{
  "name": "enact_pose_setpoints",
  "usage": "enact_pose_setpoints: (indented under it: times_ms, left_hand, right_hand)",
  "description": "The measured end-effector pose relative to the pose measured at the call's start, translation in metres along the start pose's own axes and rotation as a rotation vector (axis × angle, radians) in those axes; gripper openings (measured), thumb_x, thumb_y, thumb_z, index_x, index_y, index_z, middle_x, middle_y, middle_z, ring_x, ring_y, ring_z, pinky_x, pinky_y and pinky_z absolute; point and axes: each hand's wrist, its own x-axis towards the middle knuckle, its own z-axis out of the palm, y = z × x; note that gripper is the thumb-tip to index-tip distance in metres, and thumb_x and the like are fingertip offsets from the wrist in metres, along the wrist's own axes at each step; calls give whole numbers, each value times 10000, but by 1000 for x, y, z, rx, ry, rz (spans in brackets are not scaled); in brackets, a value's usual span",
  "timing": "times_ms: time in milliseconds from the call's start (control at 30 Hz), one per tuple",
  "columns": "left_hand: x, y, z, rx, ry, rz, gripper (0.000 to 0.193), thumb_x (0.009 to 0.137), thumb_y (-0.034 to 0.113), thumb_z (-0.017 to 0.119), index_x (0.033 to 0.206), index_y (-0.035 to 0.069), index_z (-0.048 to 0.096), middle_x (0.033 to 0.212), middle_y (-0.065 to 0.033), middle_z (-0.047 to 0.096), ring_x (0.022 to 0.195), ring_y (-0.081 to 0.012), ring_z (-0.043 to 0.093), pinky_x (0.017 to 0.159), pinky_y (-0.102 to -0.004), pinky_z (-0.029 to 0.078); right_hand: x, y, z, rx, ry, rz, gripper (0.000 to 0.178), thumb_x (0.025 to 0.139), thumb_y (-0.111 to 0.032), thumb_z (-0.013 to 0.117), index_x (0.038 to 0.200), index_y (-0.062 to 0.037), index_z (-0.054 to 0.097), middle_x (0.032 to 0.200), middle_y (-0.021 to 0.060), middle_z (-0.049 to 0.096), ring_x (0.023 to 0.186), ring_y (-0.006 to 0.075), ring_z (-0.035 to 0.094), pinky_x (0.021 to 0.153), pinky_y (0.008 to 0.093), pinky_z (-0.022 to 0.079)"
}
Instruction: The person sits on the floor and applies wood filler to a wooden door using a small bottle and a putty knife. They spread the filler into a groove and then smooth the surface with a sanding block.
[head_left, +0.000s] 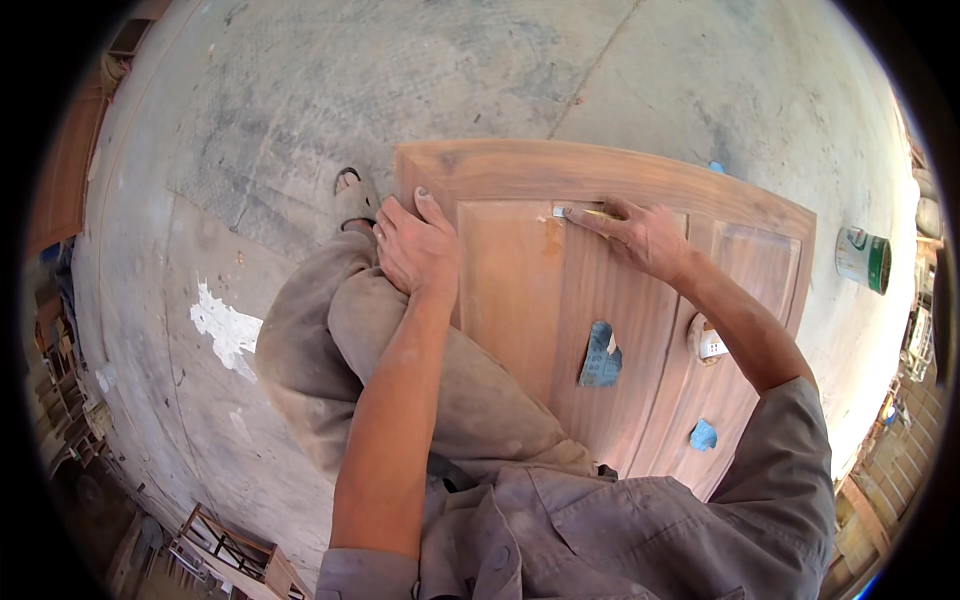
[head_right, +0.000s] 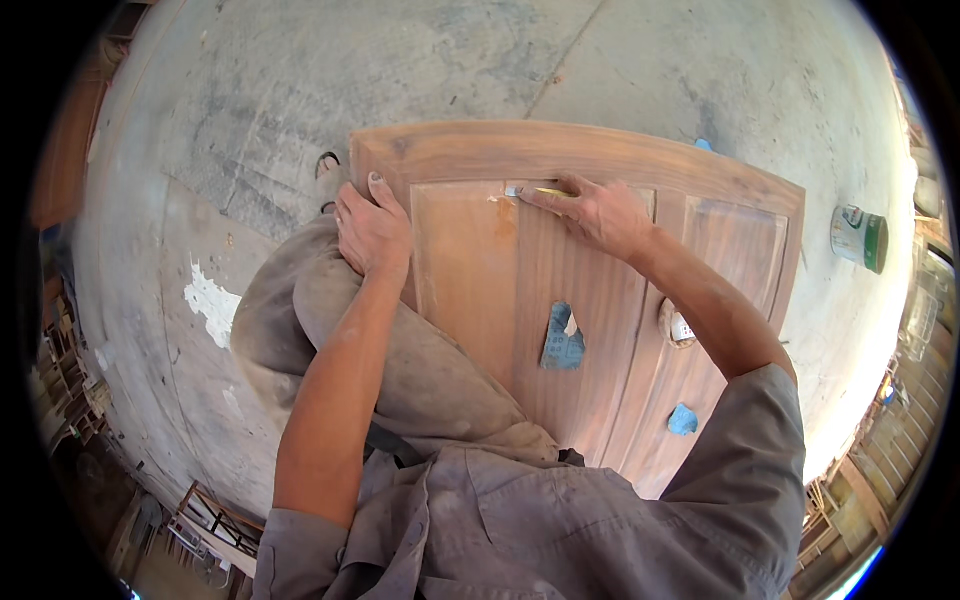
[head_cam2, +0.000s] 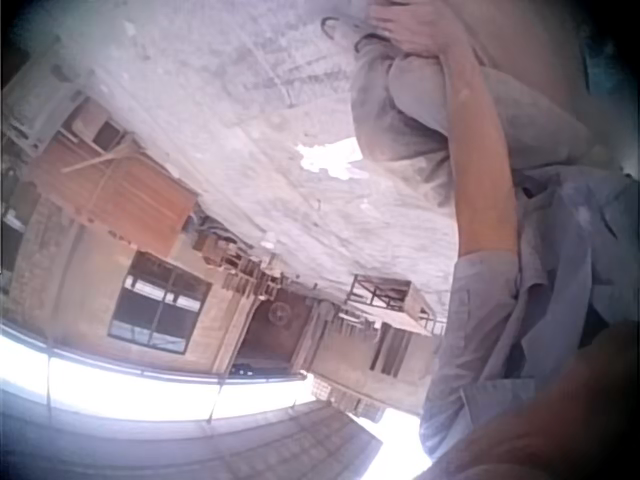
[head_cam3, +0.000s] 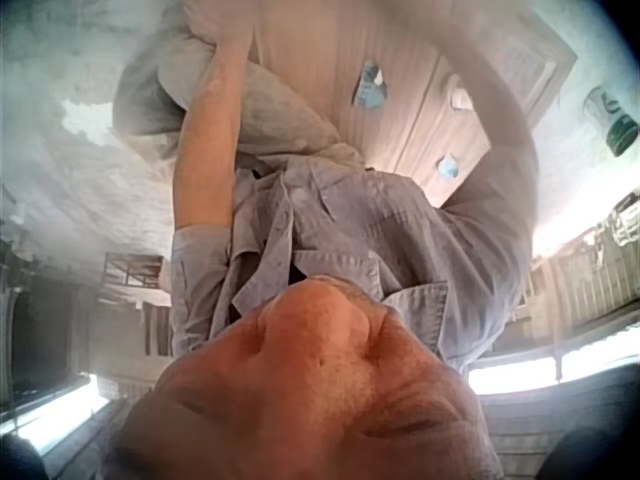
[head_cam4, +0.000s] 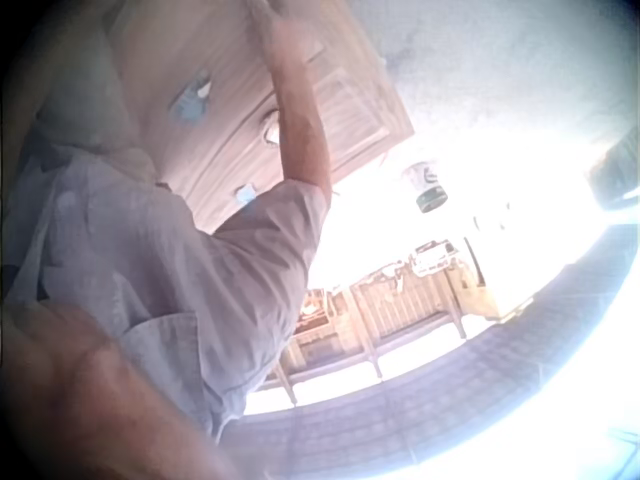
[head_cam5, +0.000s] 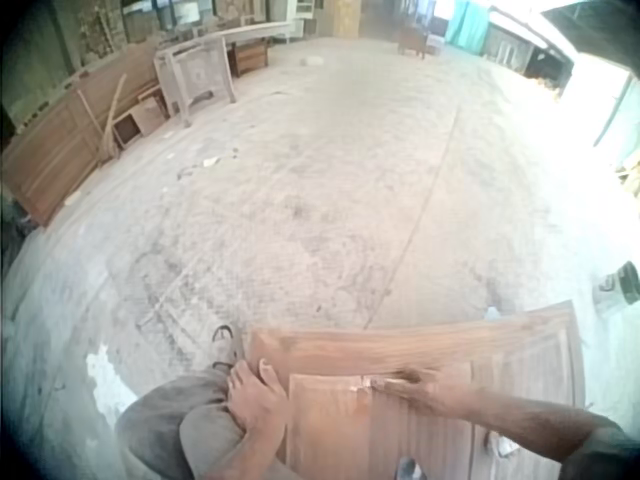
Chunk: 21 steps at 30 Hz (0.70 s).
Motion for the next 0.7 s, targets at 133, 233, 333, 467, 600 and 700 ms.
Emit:
enact_pose_setpoints:
  times_ms: [133,233,333,467,600,700]
  left_hand:
    - [0,-1,0,-12,-4,-6,487,1032,426,489,1212,-24,535,1192,-241,616,1120,-424,590,929,-515,495]
    - [-2,-1,0,-18,10,2,479,1030,421,493,1200,-25,534,1185,-241,615,1118,-424,589,928,-515,494]
    - [-2,0,-1,-19,4,-5,470,1028,414,499,1189,-26,533,1184,-244,615,1120,-426,588,929,-516,493]
    - [2,0,-1,-23,2,1,467,1027,412,501,1183,-26,532,1181,-248,614,1119,-429,586,928,-519,491]
    - [0,-2,2,-19,24,6,471,1023,417,505,1176,-28,531,1167,-248,614,1099,-430,591,917,-522,492]
    - [-3,-1,0,-20,27,17,468,1020,417,511,1156,-30,534,1152,-249,615,1087,-432,595,911,-522,495]
  right_hand:
    - [-2,1,-1,33,-17,28,677,824,-75,654,1434,-360,582,1150,74,681,772,294,689,569,406,558]
    - [0,-4,1,40,30,38,692,818,-66,653,1441,-357,576,1148,72,678,774,303,686,574,410,560]
    - [4,-7,0,47,18,44,683,811,-61,655,1428,-348,592,1151,79,680,777,303,686,578,413,559]
    - [1,-1,-2,104,36,27,654,812,-48,647,1400,-334,621,1151,89,688,785,311,688,589,415,563]
    - [3,-3,-2,117,59,18,647,819,-30,635,1394,-326,629,1143,102,696,782,321,686,607,425,561]
    - [3,-2,-2,115,60,28,645,822,-28,635,1393,-329,630,1142,107,698,770,325,687,609,428,561]
